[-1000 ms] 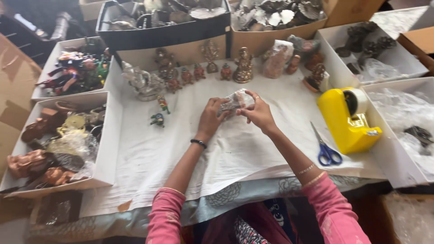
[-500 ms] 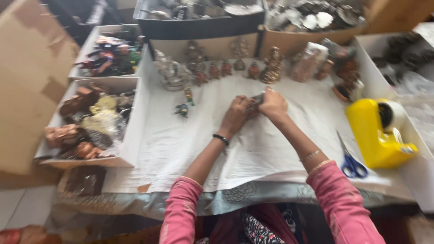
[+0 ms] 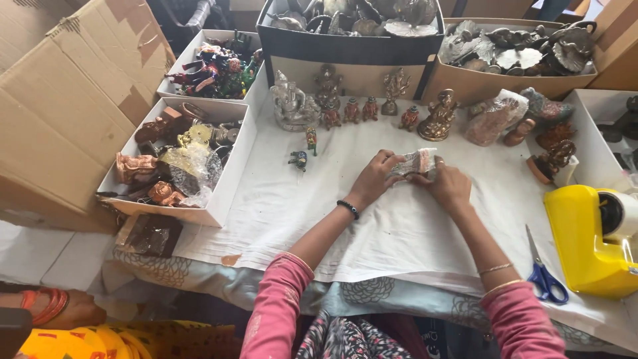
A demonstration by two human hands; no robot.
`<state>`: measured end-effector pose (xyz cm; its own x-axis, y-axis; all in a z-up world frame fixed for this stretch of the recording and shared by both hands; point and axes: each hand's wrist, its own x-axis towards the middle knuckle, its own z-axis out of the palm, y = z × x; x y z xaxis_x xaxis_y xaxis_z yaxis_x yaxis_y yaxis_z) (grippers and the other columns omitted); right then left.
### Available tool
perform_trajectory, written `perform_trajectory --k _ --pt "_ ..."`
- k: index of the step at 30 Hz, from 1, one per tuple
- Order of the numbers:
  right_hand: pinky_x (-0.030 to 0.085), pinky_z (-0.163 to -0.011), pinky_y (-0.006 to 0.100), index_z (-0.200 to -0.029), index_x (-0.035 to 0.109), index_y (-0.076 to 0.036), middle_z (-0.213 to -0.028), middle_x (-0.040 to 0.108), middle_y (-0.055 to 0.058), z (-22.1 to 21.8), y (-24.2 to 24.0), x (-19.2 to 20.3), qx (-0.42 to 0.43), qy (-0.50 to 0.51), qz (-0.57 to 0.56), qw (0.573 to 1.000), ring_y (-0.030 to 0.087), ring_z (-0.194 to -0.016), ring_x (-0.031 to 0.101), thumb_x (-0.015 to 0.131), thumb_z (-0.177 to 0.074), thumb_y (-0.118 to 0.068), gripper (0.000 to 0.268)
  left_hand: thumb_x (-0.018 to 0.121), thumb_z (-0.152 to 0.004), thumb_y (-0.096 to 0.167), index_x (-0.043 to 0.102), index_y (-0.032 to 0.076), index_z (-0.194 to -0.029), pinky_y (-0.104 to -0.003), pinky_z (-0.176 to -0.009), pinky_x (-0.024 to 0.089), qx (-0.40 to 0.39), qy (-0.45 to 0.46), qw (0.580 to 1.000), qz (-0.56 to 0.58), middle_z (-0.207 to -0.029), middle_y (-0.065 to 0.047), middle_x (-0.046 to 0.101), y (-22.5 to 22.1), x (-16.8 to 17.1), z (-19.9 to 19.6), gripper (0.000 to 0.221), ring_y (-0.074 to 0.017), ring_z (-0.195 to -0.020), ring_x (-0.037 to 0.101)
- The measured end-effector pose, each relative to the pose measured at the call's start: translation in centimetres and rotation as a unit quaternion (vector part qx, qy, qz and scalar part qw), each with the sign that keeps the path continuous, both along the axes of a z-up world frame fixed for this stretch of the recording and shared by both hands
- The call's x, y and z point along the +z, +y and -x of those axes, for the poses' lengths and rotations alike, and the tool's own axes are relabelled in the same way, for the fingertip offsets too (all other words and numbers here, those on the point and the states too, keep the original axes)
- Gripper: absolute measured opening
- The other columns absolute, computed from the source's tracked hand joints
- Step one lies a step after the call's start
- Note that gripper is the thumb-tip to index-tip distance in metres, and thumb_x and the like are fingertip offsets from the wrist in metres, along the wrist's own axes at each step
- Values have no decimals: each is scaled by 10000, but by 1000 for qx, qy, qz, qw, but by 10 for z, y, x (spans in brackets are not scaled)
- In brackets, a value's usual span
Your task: The person wraps small decorative statues in bubble wrap and secures them with clear packing tape. They handle several different figurines, including a seated deity and a rectangular plaque, wrapping each one individually on a white cloth-covered table.
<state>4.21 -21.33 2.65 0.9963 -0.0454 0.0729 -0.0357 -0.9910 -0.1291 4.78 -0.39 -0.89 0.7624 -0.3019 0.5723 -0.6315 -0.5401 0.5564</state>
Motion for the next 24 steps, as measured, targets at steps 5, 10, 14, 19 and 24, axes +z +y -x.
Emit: perform_trajectory --k 5,10,14,19,24 --pt "571 -753 406 -993 779 -59 -938 767 121 10 -13 -23 18 -106 -142 984 270 -807 738 824 -752 -660 649 803 -809 174 507 152 -1436 -396 -975 566 -59 -28 995 77 -1244 -142 607 3 14 13 694 -297 -1129 649" --pt "603 -723 317 -1039 771 -32 -1146 681 153 5 -27 -37 208 -290 -299 885 224 -899 710 917 -775 -392 469 853 -814 244 532 119 -1396 -339 -761 588 6 214 967 134 -911 -97 727 13 2 20 676 -191 -829 729" --pt "544 -717 261 -1077 729 -37 -941 749 17 10 -31 -30 143 -69 -507 848 80 -812 671 862 -808 -255 370 811 -867 204 750 37 -1137 -272 -704 535 -26 148 969 194 -882 -34 763 18 -3 17 323 -95 -760 658" --pt "474 -720 213 -1033 739 -8 -912 756 -7 5 -40 -35 123 14 -610 783 44 -797 623 780 -941 -220 234 787 -953 229 789 -4 -1034 -258 -649 428 -21 237 930 281 -775 15 667 26 -12 7 247 -55 -719 508" --pt "482 -702 221 -1027 764 -25 -892 717 -22 3 -38 -41 170 -4 -551 817 36 -780 590 781 -915 -148 168 694 -976 169 784 11 -1017 -245 -749 493 -46 135 920 365 -895 36 724 28 -13 0 187 -24 -826 589"
